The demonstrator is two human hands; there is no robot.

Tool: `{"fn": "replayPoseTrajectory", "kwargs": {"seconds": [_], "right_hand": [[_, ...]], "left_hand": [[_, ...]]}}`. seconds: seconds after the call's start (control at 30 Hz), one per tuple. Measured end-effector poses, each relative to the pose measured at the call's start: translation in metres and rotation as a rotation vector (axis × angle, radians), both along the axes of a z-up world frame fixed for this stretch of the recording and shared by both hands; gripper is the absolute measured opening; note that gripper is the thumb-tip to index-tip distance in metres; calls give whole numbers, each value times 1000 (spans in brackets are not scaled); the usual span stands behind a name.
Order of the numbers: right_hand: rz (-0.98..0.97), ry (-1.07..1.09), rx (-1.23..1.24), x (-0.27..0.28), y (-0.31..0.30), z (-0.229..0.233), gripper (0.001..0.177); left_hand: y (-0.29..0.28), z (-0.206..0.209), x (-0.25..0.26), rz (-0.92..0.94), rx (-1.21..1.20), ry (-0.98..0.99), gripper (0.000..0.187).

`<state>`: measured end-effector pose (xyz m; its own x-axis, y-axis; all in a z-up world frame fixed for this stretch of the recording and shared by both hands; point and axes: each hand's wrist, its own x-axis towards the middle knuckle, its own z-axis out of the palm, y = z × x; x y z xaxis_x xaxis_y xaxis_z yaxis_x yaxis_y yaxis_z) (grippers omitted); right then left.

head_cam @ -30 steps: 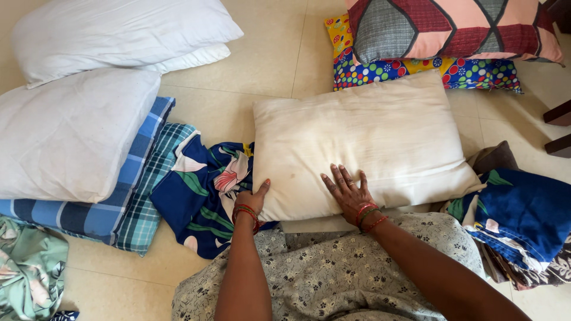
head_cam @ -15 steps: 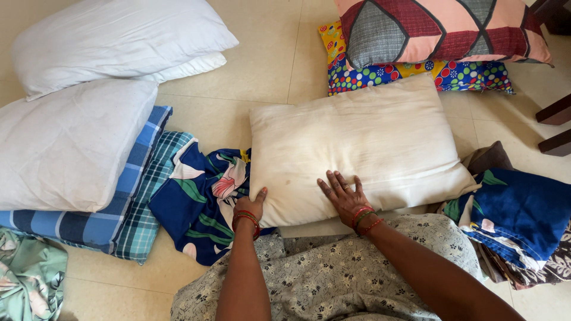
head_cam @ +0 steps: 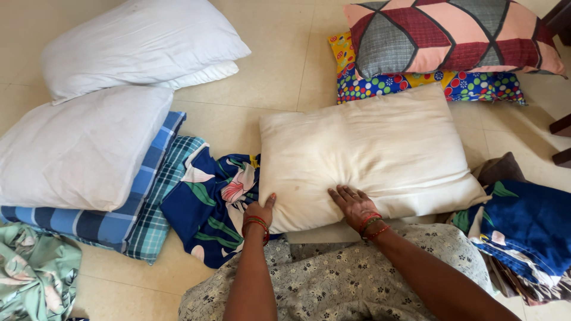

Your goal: The person sits on the floor and inserts a white pillow into a floral pillowcase. They smooth the pillow, align the case, and tuck the edges around the pillow to fit it inside.

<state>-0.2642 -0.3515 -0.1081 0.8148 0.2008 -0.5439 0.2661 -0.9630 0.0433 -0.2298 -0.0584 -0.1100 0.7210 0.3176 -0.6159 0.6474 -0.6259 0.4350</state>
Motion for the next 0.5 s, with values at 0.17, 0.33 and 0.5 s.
{"fn": "replayPoseTrajectory", "kwargs": {"seconds": [0.17,0.33,0.5], "right_hand": [[-16,-6,24,-2,-1,1,82],[-2,-58,45,-3,-4,-5,83],[-6,-60,47,-4,-5,-10,83]], "left_hand": [[1,-2,0,4,-21,28,87],[2,-3,0,-19,-9,17,91],[2,-5,-1,5,-41,41,91]]}}
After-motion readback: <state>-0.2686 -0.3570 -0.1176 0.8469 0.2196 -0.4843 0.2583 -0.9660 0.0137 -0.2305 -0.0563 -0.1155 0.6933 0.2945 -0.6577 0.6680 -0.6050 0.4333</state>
